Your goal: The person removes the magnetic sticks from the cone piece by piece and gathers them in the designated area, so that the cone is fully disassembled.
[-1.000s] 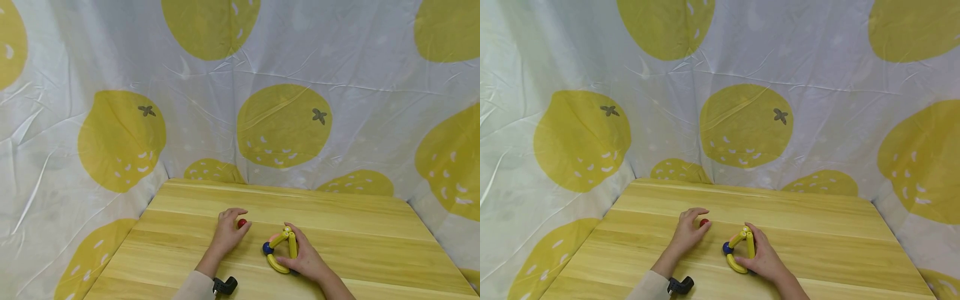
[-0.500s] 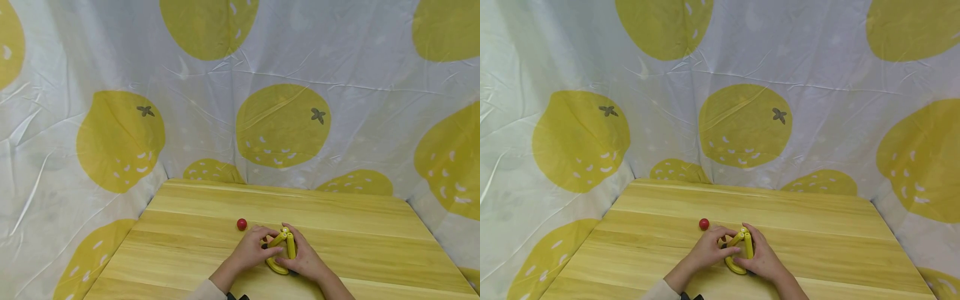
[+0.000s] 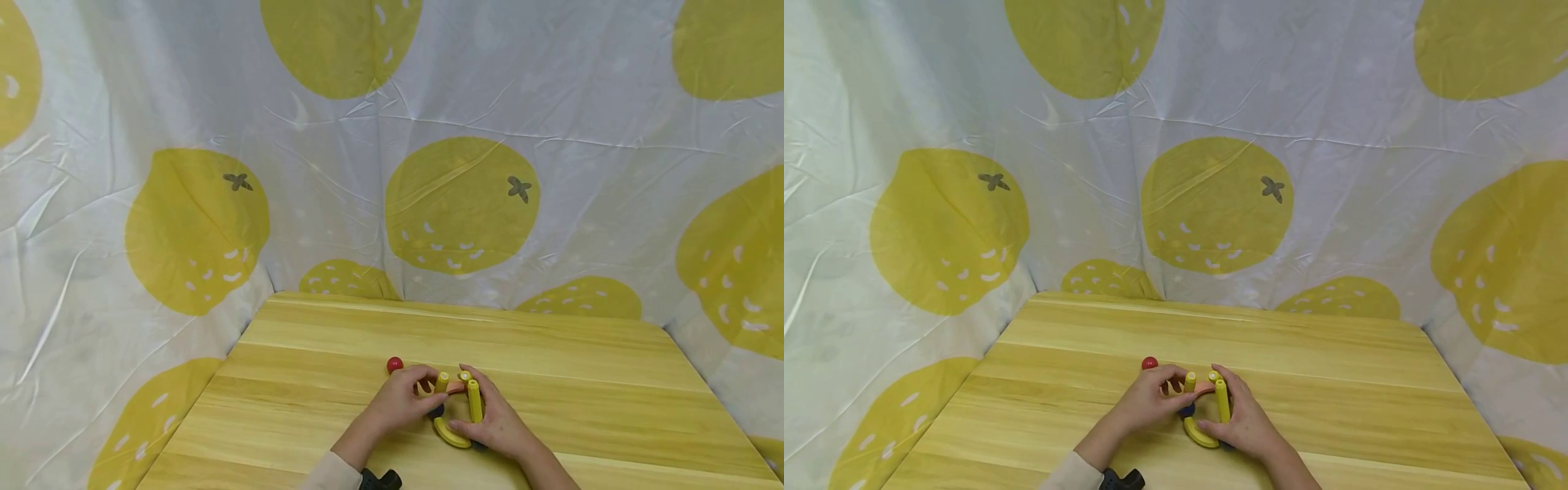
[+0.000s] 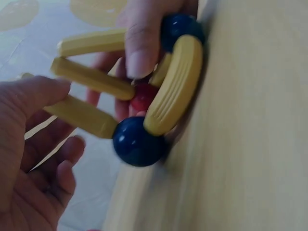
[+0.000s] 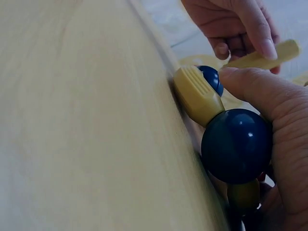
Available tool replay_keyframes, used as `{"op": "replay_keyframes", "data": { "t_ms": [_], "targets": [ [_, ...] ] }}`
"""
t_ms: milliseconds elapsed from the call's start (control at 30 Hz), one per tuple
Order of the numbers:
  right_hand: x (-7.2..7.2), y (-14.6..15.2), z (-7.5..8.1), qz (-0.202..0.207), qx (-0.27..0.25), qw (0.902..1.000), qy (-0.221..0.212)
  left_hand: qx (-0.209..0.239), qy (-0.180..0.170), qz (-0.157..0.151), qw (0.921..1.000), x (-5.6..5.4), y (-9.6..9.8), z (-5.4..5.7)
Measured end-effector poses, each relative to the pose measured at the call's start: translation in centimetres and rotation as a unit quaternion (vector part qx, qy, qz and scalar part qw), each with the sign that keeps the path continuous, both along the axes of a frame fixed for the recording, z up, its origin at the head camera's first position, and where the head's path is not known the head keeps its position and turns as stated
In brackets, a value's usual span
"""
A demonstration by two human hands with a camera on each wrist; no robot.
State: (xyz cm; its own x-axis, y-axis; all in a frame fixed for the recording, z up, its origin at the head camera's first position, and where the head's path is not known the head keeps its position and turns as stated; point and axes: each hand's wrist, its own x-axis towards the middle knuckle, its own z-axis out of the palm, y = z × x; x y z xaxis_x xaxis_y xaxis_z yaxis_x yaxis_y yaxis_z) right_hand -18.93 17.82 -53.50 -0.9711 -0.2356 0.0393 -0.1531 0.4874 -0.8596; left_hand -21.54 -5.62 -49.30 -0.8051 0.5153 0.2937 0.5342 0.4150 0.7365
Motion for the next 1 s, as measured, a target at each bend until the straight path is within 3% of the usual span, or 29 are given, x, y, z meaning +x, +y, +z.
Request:
{"op": "replay_keyframes", "data": {
  "t_ms": [267, 467, 733, 1000],
  "targets": [
    [0.1, -0.1, 0.2, -0.005, -0.008, 0.9998, -0.016, -0.019, -0.089, -0.053, 0.9945, -0.8, -3.1, 1.2],
    [0.2, -0.1, 0.2, -0.009, -0.006, 0.9999, -0.006, -0.048, -0.163, -0.05, 0.9842, -1.1, -5.4, 1.9],
    [0.1, -0.2, 0.1, -0.013, -0.001, 0.9999, -0.002, -0.112, -0.178, -0.014, 0.9775, -1.1, -6.5, 2.3],
    [0.1, 0.0, 0.1, -0.028, 0.018, 0.9993, 0.014, -0.158, -0.198, 0.008, 0.9673, -0.6, -6.0, 1.7]
  ]
}}
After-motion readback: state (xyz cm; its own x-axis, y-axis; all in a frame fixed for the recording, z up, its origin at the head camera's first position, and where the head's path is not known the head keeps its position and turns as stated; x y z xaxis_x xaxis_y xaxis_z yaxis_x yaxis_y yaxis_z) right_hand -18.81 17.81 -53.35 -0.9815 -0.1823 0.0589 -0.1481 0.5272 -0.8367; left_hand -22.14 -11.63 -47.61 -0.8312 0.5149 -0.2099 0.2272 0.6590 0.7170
